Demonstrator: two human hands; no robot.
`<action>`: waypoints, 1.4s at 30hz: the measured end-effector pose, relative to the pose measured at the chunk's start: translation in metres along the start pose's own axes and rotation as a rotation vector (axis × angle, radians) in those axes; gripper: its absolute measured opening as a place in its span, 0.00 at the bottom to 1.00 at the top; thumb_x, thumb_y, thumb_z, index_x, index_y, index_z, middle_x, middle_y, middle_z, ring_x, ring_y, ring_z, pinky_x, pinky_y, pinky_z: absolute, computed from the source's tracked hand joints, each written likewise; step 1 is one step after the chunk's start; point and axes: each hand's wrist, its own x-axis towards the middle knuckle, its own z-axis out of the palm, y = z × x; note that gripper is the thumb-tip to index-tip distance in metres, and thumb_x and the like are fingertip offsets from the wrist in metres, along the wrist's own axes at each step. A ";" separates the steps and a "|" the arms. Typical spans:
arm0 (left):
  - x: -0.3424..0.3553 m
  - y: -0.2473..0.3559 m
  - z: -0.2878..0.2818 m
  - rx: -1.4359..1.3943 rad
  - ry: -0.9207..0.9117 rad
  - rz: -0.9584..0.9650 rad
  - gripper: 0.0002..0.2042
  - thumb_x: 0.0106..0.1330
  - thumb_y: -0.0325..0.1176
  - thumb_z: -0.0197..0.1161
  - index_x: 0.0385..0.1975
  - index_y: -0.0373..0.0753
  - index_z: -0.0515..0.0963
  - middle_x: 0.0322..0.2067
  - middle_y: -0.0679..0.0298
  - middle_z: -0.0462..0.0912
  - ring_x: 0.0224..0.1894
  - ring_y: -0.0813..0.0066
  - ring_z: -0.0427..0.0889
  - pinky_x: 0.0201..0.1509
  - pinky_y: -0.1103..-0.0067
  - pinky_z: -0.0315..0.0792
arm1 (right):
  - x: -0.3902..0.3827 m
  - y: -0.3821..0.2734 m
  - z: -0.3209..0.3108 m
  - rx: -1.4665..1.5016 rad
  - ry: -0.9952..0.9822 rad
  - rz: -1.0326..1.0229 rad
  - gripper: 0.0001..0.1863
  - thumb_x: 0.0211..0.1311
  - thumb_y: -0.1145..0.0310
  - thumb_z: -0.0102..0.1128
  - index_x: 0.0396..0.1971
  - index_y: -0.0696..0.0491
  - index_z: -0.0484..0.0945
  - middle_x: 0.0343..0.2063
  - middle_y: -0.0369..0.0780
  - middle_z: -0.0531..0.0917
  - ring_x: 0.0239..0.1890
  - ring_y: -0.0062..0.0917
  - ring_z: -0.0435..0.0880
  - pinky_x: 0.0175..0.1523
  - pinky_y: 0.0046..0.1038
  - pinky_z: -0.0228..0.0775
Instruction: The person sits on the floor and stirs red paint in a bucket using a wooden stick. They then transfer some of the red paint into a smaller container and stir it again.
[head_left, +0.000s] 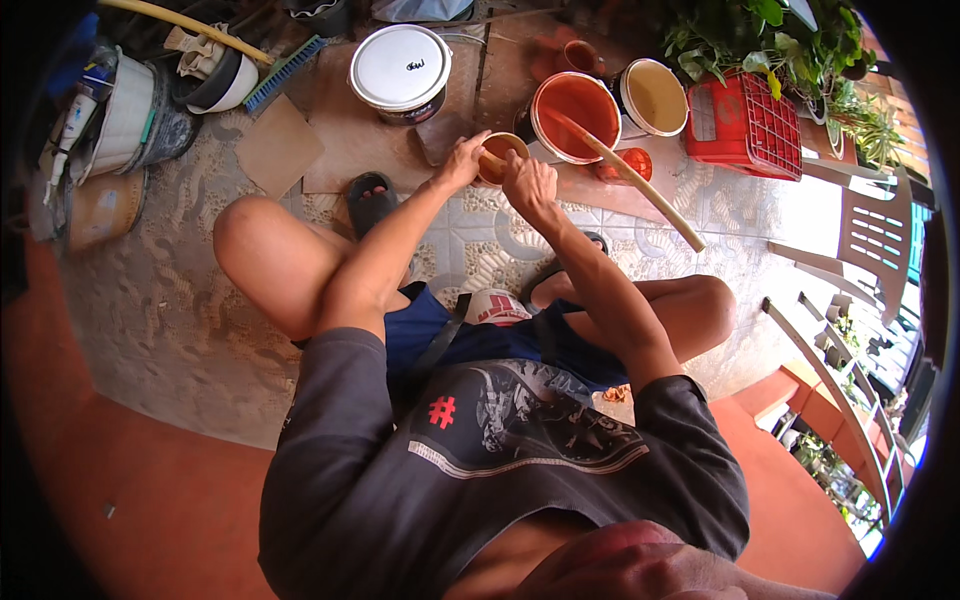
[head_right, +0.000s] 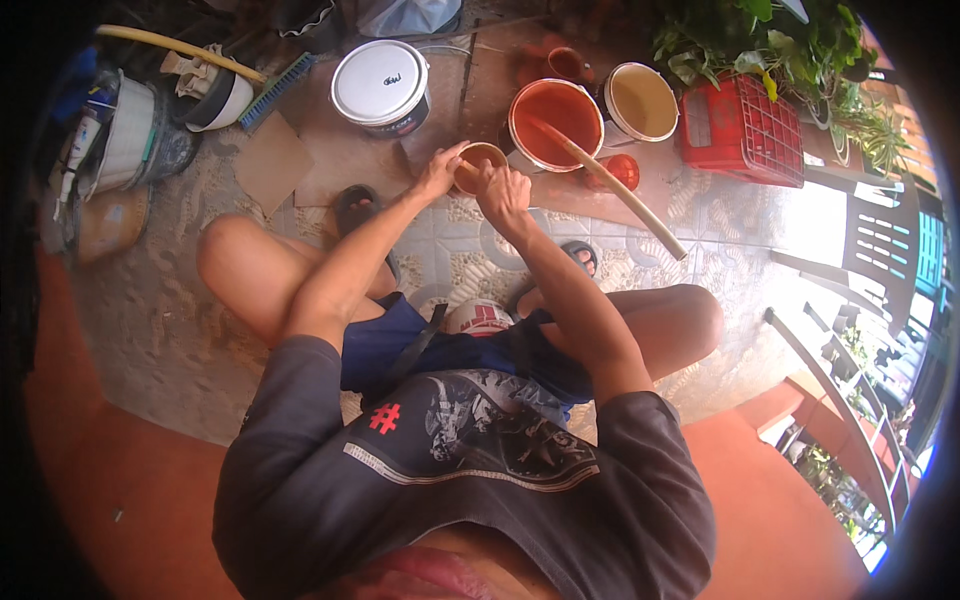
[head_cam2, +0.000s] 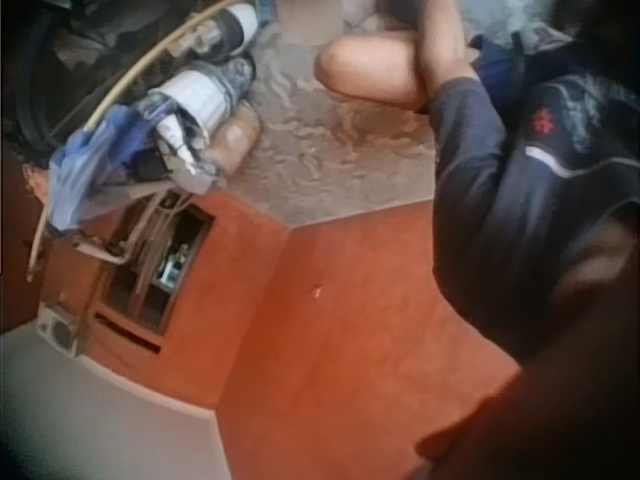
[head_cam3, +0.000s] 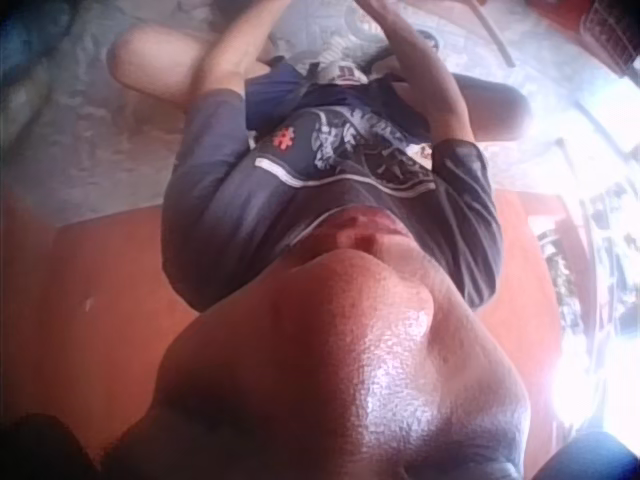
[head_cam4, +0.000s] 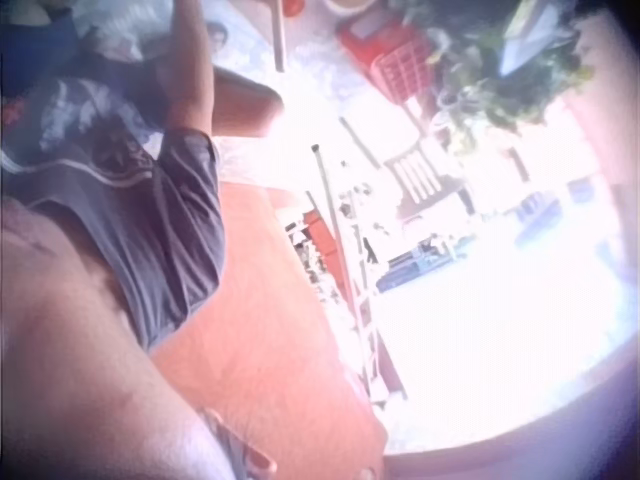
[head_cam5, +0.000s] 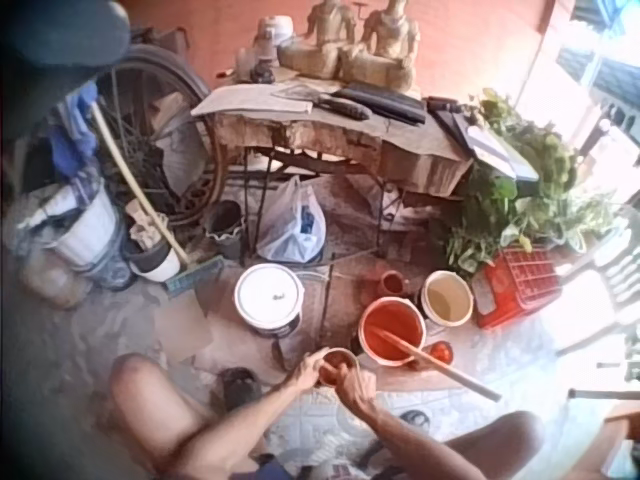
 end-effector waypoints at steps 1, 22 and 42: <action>0.002 0.004 0.001 0.004 -0.016 -0.002 0.19 0.77 0.33 0.51 0.66 0.44 0.73 0.54 0.44 0.80 0.55 0.44 0.78 0.63 0.61 0.71 | -0.002 0.002 -0.006 0.019 0.037 0.017 0.12 0.69 0.62 0.47 0.34 0.50 0.78 0.24 0.51 0.85 0.28 0.49 0.86 0.32 0.53 0.75; 0.003 0.014 0.002 0.035 -0.015 0.077 0.18 0.75 0.29 0.52 0.63 0.44 0.76 0.47 0.42 0.81 0.49 0.44 0.80 0.57 0.61 0.74 | 0.014 0.016 0.017 -0.174 -0.280 -0.123 0.14 0.69 0.61 0.50 0.36 0.51 0.84 0.30 0.50 0.87 0.34 0.45 0.89 0.39 0.44 0.81; 0.004 0.039 -0.001 -0.063 -0.019 -0.016 0.17 0.74 0.27 0.53 0.61 0.40 0.76 0.57 0.49 0.81 0.59 0.48 0.79 0.62 0.64 0.74 | 0.030 0.003 -0.009 -0.087 -0.387 0.311 0.21 0.64 0.53 0.61 0.46 0.55 0.86 0.43 0.50 0.88 0.48 0.40 0.89 0.50 0.40 0.81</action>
